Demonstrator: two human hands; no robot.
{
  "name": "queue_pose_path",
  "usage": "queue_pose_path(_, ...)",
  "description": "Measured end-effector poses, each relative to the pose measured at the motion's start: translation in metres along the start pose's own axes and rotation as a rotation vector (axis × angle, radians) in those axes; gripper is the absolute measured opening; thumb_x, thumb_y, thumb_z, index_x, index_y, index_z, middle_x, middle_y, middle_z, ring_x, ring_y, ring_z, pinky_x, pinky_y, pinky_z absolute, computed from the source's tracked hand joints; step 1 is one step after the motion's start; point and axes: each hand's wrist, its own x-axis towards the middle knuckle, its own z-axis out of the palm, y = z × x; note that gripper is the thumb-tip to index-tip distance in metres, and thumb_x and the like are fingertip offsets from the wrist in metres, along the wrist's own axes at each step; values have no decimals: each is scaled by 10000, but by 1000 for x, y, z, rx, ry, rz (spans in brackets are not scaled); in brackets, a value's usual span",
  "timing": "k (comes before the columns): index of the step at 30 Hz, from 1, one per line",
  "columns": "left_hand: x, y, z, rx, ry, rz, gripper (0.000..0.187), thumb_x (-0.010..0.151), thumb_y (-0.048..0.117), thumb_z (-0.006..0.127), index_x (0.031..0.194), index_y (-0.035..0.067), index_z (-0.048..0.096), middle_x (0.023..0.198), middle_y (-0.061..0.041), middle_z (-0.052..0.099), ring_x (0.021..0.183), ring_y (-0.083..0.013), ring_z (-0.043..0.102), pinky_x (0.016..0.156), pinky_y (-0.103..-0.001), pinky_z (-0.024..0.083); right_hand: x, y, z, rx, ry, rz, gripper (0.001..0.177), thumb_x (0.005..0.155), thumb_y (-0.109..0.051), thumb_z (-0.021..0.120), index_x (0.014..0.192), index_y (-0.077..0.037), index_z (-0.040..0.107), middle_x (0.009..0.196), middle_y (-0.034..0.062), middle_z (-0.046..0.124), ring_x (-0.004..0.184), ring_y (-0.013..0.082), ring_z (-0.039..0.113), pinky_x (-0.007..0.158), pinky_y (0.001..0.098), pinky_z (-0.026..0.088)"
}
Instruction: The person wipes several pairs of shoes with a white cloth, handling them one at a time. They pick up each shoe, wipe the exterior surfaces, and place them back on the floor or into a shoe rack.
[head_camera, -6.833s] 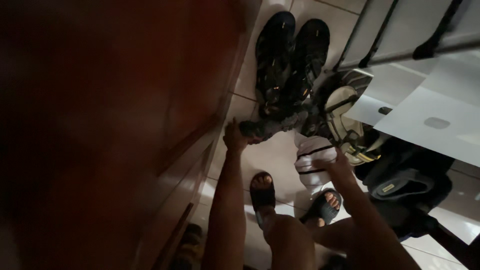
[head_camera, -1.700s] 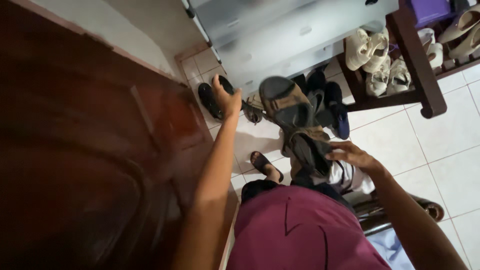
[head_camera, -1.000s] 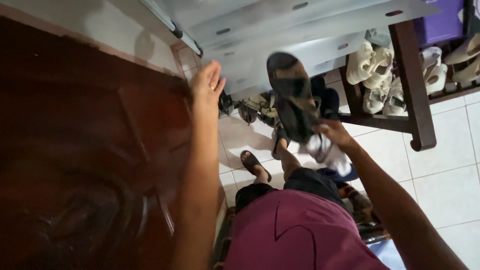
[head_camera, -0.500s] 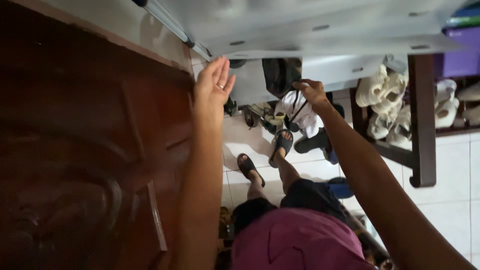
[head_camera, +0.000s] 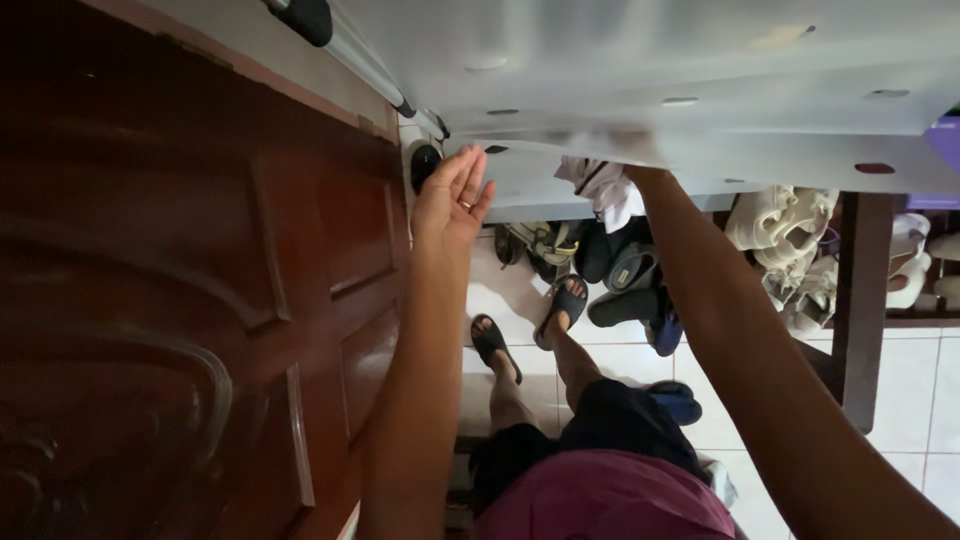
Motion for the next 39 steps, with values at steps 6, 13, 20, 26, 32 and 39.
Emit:
queue_pose_path(6,18,-9,-11,-11,11,-5,264,839,163,774,1086,149,684,1217,0,733,1207,-126,655,885,-347,547,14,-16,13,-6,48,14,463,927,-345,730,1274,-41,686,1089,111,715,954,214,601,826,400,495)
queue_pose_path(13,17,-18,-16,-9,-19,17,227,870,168,761,1082,145,684,1237,4,726,1245,-129,643,872,-335,537,-26,42,2,120,60,29,473,944,-362,720,1291,-44,670,1073,106,702,931,221,581,796,419,492)
queue_pose_path(20,27,-37,-46,-1,-34,-17,229,877,162,739,1095,141,673,1271,-4,714,1258,-143,636,901,-358,552,-167,119,-24,221,42,497,510,977,-435,662,1355,-97,603,1120,81,615,983,256,554,829,477,487)
queue_pose_path(26,47,-68,-113,126,27,-45,262,867,155,750,1113,121,665,1277,-32,697,1237,-171,643,938,-379,555,-295,200,-41,1029,-450,369,565,903,-410,679,1311,-26,606,1196,140,713,1077,271,709,952,422,576)
queue_pose_path(32,64,-97,-158,259,58,54,441,874,169,773,1277,94,610,1304,-46,659,1257,-180,624,1025,-397,474,-360,278,-12,526,-231,368,400,784,-30,774,1156,81,679,1007,182,765,881,262,734,825,416,588)
queue_pose_path(39,116,-140,-187,363,83,-76,717,803,93,773,1435,155,440,1323,-49,660,1269,-205,611,1003,-445,479,-418,290,43,665,-42,349,451,660,78,752,1097,-32,731,901,52,765,759,156,701,709,312,593)
